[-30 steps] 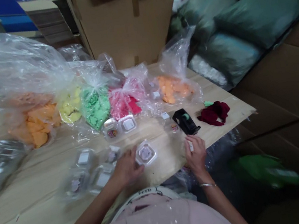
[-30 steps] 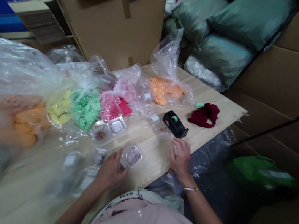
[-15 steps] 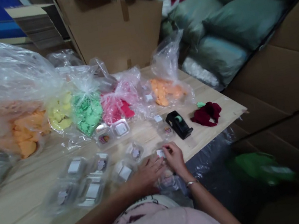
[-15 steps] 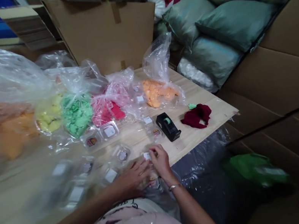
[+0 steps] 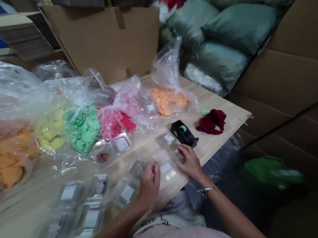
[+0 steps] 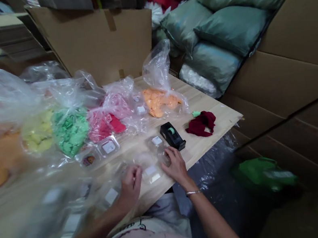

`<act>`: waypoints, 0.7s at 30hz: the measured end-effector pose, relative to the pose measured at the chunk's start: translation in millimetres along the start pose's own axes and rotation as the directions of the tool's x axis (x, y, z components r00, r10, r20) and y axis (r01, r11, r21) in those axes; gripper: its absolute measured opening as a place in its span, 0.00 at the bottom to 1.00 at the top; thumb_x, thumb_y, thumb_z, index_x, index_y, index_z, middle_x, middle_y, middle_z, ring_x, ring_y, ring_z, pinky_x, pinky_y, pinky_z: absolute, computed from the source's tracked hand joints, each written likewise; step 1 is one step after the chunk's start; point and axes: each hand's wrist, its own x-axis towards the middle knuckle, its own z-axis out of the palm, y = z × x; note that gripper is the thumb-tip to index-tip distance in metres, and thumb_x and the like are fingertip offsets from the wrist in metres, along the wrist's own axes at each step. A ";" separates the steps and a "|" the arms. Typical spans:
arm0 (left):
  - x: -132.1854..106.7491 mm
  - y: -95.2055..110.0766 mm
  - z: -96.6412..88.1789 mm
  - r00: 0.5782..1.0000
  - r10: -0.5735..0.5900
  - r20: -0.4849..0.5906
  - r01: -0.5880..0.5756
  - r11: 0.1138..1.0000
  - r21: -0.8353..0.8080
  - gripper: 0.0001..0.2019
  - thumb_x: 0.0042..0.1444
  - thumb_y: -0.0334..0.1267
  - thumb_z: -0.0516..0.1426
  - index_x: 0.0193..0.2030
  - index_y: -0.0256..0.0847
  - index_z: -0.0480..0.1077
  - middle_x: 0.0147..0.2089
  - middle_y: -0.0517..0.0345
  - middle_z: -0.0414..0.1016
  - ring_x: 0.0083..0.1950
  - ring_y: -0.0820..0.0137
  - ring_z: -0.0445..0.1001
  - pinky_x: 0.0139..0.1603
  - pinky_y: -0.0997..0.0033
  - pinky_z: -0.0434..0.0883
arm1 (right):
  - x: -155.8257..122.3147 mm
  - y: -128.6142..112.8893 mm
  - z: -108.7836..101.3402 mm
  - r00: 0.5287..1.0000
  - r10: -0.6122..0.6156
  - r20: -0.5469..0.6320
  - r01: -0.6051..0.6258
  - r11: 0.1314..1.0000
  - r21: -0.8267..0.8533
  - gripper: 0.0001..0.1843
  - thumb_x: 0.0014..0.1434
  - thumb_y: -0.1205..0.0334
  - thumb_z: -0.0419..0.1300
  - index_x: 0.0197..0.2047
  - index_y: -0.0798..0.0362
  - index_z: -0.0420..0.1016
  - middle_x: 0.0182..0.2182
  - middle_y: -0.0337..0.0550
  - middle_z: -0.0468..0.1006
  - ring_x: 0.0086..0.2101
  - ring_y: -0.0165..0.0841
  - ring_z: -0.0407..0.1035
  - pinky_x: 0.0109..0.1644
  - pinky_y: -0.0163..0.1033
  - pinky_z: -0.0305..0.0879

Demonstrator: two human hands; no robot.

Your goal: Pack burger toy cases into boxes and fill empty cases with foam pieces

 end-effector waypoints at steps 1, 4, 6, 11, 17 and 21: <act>12.4 -1.2 3.8 0.989 -0.140 -0.042 0.139 0.990 -0.023 0.06 0.62 0.35 0.47 0.37 0.41 0.64 0.30 0.58 0.70 0.32 0.69 0.72 0.35 0.68 0.71 | -3.5 0.8 -2.8 0.999 0.040 -0.035 -0.038 0.997 0.070 0.28 0.52 0.61 0.62 0.57 0.54 0.69 0.55 0.55 0.68 0.53 0.43 0.65 0.56 0.50 0.67; 42.6 -9.0 14.2 0.960 -0.274 -0.049 0.273 0.962 -0.023 0.13 0.56 0.30 0.49 0.49 0.37 0.62 0.28 0.62 0.68 0.29 0.69 0.71 0.31 0.70 0.69 | -6.3 3.0 -10.5 0.973 0.209 -0.095 -0.170 0.935 0.311 0.26 0.56 0.56 0.60 0.57 0.55 0.68 0.52 0.54 0.72 0.49 0.42 0.69 0.51 0.48 0.70; 50.2 -11.0 15.2 0.959 -0.280 -0.049 0.280 0.960 0.005 0.25 0.54 0.28 0.50 0.60 0.34 0.56 0.33 0.58 0.71 0.33 0.67 0.74 0.35 0.68 0.70 | -4.5 2.0 -18.2 0.953 0.291 -0.083 -0.230 0.874 0.429 0.25 0.58 0.53 0.57 0.57 0.55 0.68 0.51 0.55 0.73 0.47 0.42 0.71 0.50 0.48 0.71; 45.7 14.4 3.0 0.964 0.241 0.108 -0.264 0.885 0.384 0.35 0.57 0.36 0.56 0.70 0.40 0.49 0.70 0.37 0.51 0.70 0.48 0.53 0.63 0.45 0.58 | 6.6 -26.4 -52.0 0.997 0.068 0.020 -0.071 0.946 0.316 0.26 0.55 0.59 0.61 0.58 0.52 0.68 0.55 0.53 0.70 0.53 0.42 0.67 0.53 0.47 0.69; 80.4 26.4 -6.4 0.858 0.434 0.277 -0.513 0.764 0.391 0.13 0.66 0.35 0.47 0.43 0.39 0.73 0.50 0.43 0.74 0.53 0.57 0.70 0.55 0.54 0.64 | 20.9 -45.3 -49.7 0.991 -0.130 0.022 0.115 0.935 0.336 0.25 0.61 0.56 0.54 0.61 0.51 0.64 0.59 0.53 0.65 0.59 0.43 0.62 0.60 0.51 0.64; 101.4 10.9 -21.9 0.986 0.166 -0.033 -0.162 0.982 0.094 0.09 0.62 0.40 0.52 0.35 0.40 0.70 0.42 0.48 0.74 0.46 0.62 0.70 0.51 0.60 0.66 | 9.9 -15.7 -9.3 0.996 -0.069 -0.063 0.075 0.992 0.102 0.28 0.63 0.52 0.54 0.63 0.55 0.61 0.59 0.57 0.64 0.60 0.46 0.59 0.61 0.56 0.60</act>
